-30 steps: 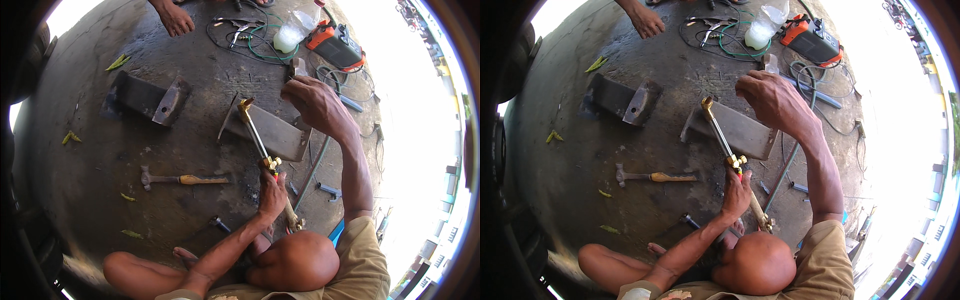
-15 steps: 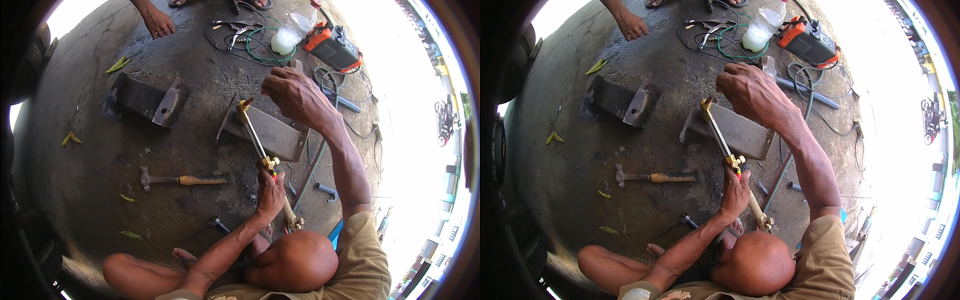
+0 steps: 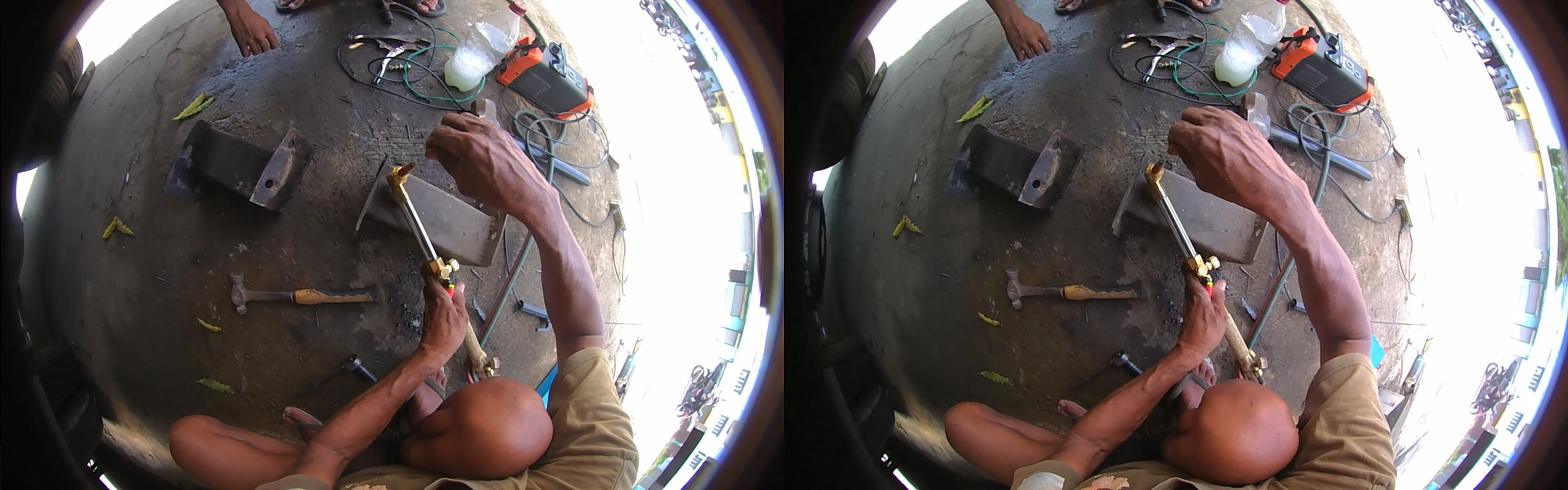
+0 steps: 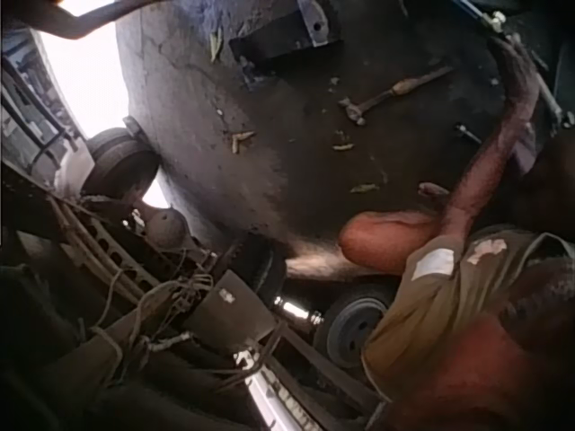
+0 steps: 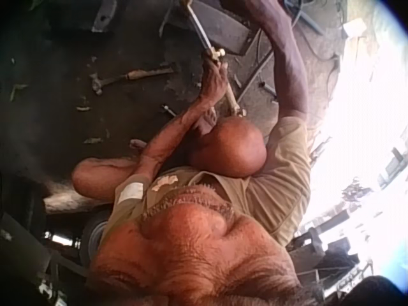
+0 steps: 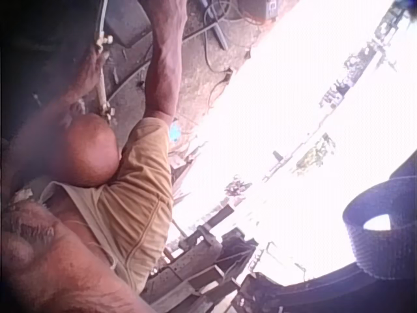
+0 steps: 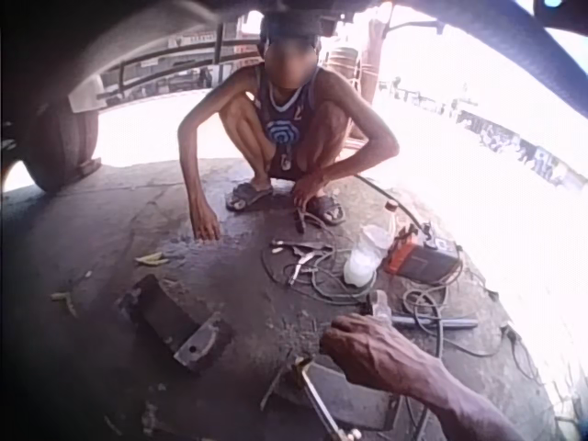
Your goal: The person uses a handheld torch to heat a metal block placed on the ground. They ignite the torch, direct the flame onto the metal, and adjust the flame intensity while another person assists nearby.
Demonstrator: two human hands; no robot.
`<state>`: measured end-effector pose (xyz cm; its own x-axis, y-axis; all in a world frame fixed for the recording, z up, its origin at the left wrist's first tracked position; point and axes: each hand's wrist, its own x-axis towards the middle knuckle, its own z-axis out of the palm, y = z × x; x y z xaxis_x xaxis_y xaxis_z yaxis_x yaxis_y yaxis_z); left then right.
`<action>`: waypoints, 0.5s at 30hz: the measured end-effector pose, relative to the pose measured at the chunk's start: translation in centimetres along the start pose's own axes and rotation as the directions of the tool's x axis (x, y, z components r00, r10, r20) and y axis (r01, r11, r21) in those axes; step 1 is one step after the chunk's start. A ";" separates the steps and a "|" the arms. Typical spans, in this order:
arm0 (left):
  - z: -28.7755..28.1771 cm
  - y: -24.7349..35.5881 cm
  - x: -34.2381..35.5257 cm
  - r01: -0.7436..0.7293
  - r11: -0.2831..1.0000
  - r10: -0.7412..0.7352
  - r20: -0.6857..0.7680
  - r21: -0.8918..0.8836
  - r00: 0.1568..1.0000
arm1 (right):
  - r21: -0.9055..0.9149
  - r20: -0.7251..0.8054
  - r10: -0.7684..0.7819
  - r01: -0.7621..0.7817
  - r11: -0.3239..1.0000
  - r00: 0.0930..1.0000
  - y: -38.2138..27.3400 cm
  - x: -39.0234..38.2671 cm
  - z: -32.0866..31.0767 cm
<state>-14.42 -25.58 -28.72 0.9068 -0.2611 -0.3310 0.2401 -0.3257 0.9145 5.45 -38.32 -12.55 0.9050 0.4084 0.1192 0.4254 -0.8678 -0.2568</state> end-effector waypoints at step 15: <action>-0.2 0.6 0.0 0.046 0.998 -0.048 0.024 0.053 0.999 | -0.009 0.005 -0.029 0.029 1.000 1.000 -0.7 -0.9 0.3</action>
<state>-14.18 -25.60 -28.14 0.8856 -0.2674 -0.3798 0.2630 -0.3854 0.8845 4.37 -37.99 -12.80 0.8923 0.4346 0.1217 0.4513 -0.8583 -0.2442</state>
